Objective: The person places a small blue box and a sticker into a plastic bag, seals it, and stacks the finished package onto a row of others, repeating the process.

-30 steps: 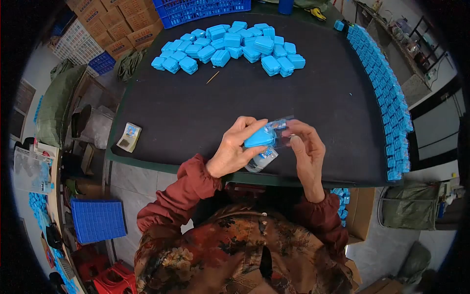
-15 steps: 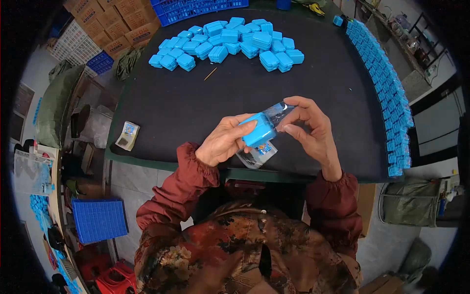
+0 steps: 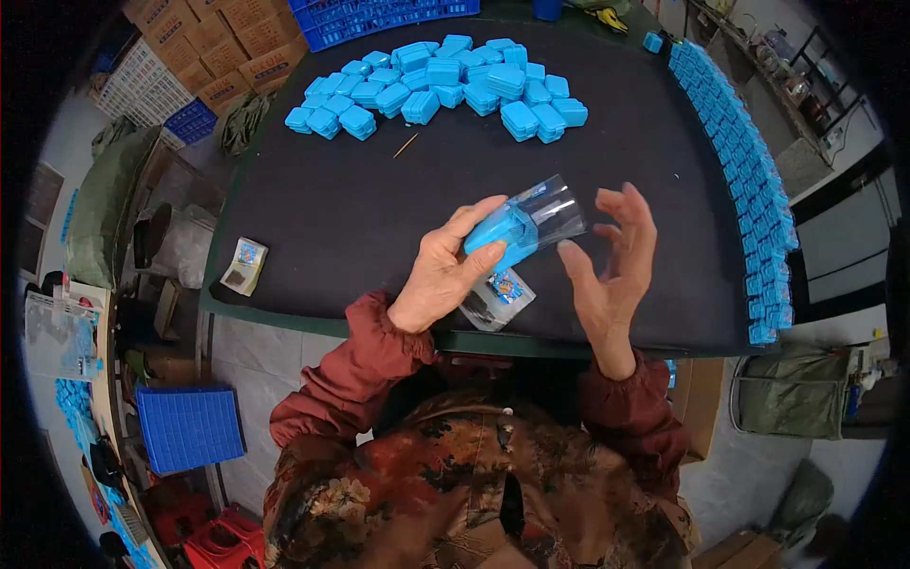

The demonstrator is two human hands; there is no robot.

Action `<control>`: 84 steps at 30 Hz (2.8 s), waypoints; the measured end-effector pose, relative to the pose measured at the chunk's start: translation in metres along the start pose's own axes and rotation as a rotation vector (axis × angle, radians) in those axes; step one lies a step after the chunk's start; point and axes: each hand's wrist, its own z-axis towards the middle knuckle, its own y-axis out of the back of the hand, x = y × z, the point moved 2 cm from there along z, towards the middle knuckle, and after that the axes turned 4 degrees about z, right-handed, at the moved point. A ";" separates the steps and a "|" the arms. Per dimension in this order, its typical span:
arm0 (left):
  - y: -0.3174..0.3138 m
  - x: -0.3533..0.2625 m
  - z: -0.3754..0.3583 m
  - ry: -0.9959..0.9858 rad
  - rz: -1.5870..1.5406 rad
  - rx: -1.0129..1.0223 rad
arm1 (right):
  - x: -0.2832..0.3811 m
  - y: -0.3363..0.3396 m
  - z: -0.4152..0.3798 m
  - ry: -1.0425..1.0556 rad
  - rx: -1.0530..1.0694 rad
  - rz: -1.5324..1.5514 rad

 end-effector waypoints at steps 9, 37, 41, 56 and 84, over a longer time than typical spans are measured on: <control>-0.032 0.002 0.005 -0.454 0.552 -0.115 | -0.006 -0.034 -0.022 -0.606 -0.037 0.667; -0.019 0.013 -0.005 0.265 -0.548 0.216 | -0.017 -0.002 -0.018 -0.506 -0.070 0.811; -0.016 0.025 -0.007 0.265 -0.698 0.305 | -0.029 0.011 -0.012 -0.427 -0.223 0.784; -0.036 0.007 -0.010 0.294 -0.994 0.168 | 0.001 0.004 -0.014 -0.234 0.127 0.161; 0.053 0.055 0.046 0.494 0.138 0.043 | -0.114 -0.082 0.036 -1.057 0.829 0.267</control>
